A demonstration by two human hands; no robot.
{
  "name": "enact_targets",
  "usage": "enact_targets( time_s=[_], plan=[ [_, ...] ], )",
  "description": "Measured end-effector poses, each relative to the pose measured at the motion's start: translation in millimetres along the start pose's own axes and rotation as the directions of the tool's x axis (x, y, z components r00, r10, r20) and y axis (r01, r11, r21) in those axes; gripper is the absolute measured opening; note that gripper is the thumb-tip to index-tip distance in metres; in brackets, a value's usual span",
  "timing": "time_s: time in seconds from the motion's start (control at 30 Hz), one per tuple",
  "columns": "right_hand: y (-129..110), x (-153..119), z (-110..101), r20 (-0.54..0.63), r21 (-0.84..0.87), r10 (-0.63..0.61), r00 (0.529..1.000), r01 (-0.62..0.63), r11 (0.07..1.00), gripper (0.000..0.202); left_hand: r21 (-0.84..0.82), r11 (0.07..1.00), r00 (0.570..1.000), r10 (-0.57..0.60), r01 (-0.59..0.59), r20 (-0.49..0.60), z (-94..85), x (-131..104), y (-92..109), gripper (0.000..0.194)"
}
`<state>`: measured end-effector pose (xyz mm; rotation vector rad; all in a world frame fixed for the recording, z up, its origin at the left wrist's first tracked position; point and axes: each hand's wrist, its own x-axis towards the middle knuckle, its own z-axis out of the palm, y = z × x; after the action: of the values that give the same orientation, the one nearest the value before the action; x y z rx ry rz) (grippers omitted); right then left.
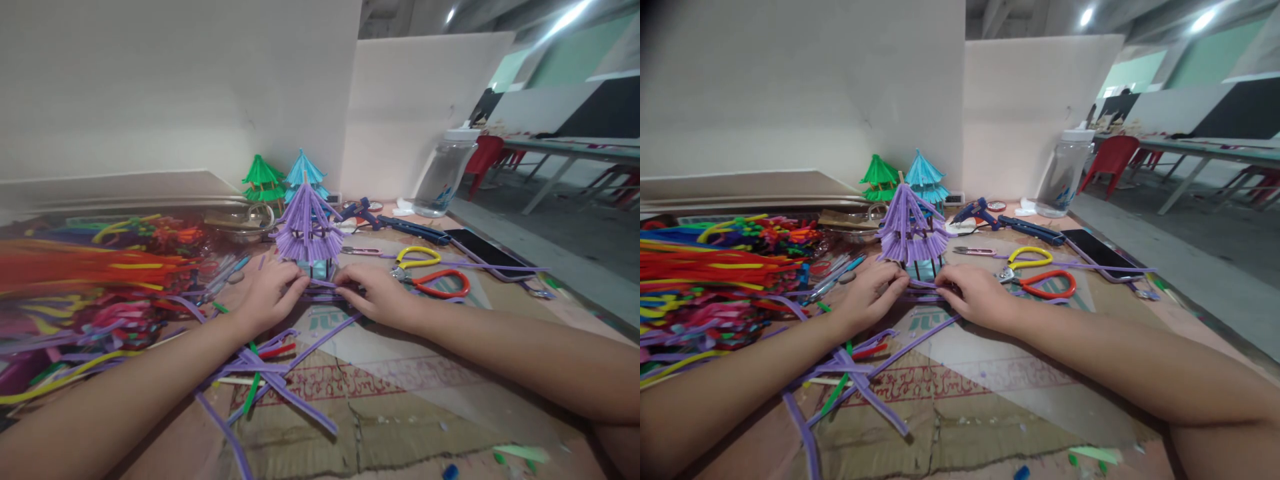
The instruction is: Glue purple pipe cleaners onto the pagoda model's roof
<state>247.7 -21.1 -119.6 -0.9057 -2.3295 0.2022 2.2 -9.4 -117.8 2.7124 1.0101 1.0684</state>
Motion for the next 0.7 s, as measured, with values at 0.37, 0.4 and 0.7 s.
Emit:
enact_targets(
  time_s=[0.37, 0.4, 0.7],
  plan=[
    [4.7, 3.5, 4.2, 0.1, -0.012, -0.006, 0.995, 0.007, 1.0, 0.036, 0.025, 0.997, 0.997, 0.072, -0.072, 0.014, -1.1, -2.0, 0.0, 0.024],
    [5.4, 4.0, 4.8, 0.104, -0.003, -0.008, 0.995, 0.008, 1.0, 0.035, 0.023, 0.997, 0.997, 0.076, -0.077, 0.012, -0.7, -2.2, 0.1, 0.024],
    [8.9, 7.3, 10.2, 0.101, 0.102, 0.023, 0.995, -0.033, 0.994, 0.019, -0.004, 0.996, 0.996, 0.093, -0.093, 0.004, 2.4, -2.4, -1.4, 0.022]
  ],
)
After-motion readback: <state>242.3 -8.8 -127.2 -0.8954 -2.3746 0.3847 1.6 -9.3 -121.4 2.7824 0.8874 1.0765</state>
